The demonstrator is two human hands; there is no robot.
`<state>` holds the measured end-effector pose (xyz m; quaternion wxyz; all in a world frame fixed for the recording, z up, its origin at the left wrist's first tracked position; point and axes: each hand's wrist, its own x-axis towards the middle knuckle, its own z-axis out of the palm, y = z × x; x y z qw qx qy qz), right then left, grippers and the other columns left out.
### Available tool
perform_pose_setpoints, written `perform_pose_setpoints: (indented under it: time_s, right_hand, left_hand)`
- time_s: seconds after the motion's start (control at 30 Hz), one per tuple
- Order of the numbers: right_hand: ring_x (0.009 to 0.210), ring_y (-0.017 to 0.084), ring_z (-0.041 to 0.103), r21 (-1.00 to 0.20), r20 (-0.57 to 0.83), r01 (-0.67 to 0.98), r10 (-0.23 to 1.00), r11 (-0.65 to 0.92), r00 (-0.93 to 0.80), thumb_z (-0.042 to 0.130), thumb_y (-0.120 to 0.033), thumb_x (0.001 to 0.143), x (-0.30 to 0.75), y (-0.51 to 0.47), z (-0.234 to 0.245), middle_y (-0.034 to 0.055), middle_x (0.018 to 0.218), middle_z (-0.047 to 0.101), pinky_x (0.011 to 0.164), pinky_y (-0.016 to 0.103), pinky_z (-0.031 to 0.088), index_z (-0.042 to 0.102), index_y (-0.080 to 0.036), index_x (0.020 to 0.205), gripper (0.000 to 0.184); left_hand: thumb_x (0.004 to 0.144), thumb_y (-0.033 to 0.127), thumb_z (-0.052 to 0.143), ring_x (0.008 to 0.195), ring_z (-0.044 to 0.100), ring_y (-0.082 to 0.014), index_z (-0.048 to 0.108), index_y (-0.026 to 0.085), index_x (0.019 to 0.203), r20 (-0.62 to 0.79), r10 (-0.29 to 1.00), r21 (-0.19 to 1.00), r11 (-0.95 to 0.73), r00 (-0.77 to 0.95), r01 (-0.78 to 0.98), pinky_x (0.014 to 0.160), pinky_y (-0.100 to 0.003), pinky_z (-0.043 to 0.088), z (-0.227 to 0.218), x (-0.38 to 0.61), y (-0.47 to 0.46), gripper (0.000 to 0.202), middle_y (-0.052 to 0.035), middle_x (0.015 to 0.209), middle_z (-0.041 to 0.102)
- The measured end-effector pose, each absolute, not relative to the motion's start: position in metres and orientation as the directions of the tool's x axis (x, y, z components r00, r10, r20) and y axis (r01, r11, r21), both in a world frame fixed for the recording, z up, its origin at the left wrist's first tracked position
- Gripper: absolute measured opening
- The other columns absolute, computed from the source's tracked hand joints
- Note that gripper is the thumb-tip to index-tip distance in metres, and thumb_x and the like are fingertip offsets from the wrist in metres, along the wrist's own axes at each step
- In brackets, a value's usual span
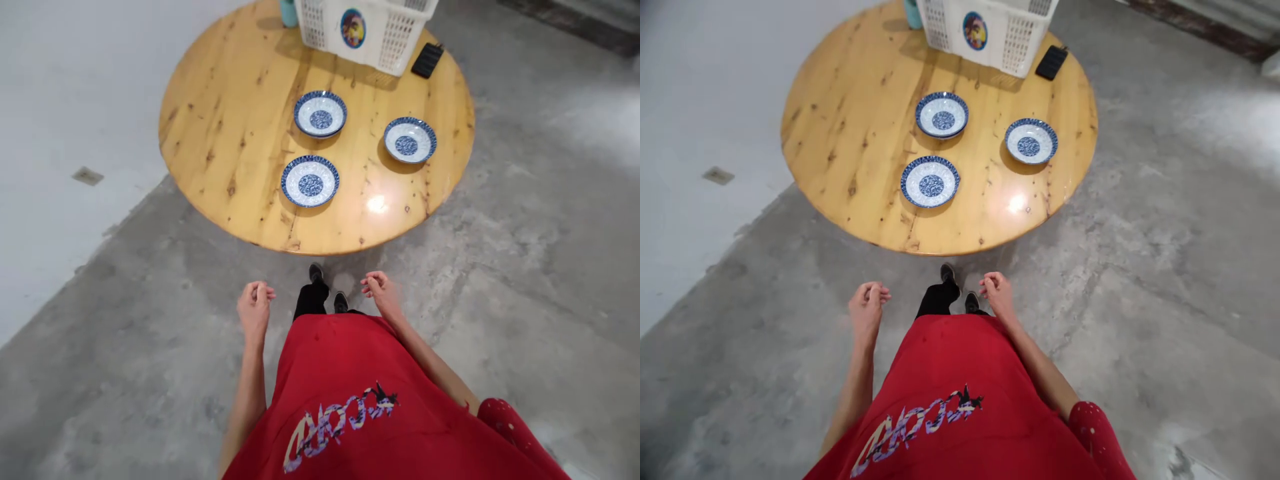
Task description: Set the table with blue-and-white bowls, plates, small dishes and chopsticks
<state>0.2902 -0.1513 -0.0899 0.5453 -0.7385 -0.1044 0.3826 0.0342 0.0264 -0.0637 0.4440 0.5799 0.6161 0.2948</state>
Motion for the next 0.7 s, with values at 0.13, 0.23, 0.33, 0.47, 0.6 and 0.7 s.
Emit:
perform_pose_setpoints:
  time_s: [0.13,0.23,0.33,0.47,0.6,0.7]
  right_hand:
    - [0.056,0.013,0.063,-0.899,-0.421,-0.207,0.627,-0.386,0.656,0.053,-0.040,0.077,0.275,-0.145,-0.083,0.0016,0.077,0.069,0.048,0.022,0.045,0.058,-0.019,0.088,0.024]
    - [0.054,0.013,0.063,-0.893,-0.425,-0.200,0.608,-0.404,0.671,0.051,-0.036,0.076,0.266,-0.138,-0.077,0.0005,0.074,0.068,0.047,0.022,0.045,0.058,-0.020,0.086,0.020]
    - [0.053,0.012,0.062,-0.886,-0.441,-0.241,0.561,-0.395,0.700,0.051,-0.033,0.077,0.253,-0.120,-0.074,0.0002,0.072,0.068,0.046,0.021,0.044,0.058,-0.019,0.083,0.016]
    - [0.050,0.012,0.062,-0.856,-0.514,-0.374,0.521,-0.357,0.682,0.052,-0.027,0.076,0.223,-0.075,-0.074,0.0000,0.071,0.068,0.044,0.020,0.044,0.057,-0.019,0.082,0.012]
    - [0.049,0.011,0.061,-0.837,-0.546,-0.445,0.532,-0.317,0.647,0.054,-0.023,0.076,0.191,-0.022,-0.072,0.0001,0.069,0.068,0.042,0.018,0.043,0.057,-0.018,0.079,0.007]
    - [0.049,0.010,0.061,-0.846,-0.529,-0.463,0.527,-0.265,0.665,0.054,-0.022,0.077,0.178,0.008,-0.066,0.0004,0.070,0.069,0.043,0.018,0.043,0.058,-0.018,0.079,0.006]
  left_hand:
    - [0.083,0.041,0.055,0.063,0.068,-0.0147,0.063,0.018,0.088,-0.232,0.970,0.868,0.173,0.074,0.465,0.062,-0.024,0.051,-0.067,0.023,0.029,0.025,0.0001,0.073,0.067]
    - [0.083,0.042,0.055,0.066,0.069,-0.0157,0.063,0.018,0.088,-0.238,0.964,0.864,0.155,0.118,0.478,0.064,-0.025,0.052,-0.067,0.021,0.044,0.025,-0.0003,0.074,0.068]
    - [0.082,0.041,0.055,0.067,0.069,-0.0160,0.063,0.018,0.088,-0.244,0.958,0.860,0.142,0.150,0.490,0.065,-0.025,0.053,-0.064,0.011,0.063,0.025,-0.0005,0.075,0.068]
    - [0.080,0.045,0.055,0.066,0.070,-0.0173,0.061,0.019,0.087,-0.265,0.955,0.834,0.160,0.130,0.529,0.065,-0.028,0.054,-0.066,-0.036,0.091,0.028,-0.0009,0.075,0.068]
    - [0.076,0.046,0.056,0.067,0.070,-0.0199,0.059,0.019,0.087,-0.321,0.947,0.817,0.267,0.018,0.511,0.064,-0.031,0.056,-0.079,-0.114,0.121,0.030,-0.0024,0.074,0.068]
    - [0.080,0.047,0.052,0.068,0.071,-0.0218,0.058,0.019,0.088,-0.301,0.954,0.781,0.251,-0.007,0.572,0.064,-0.033,0.058,-0.092,-0.169,0.142,0.030,-0.0047,0.075,0.068]
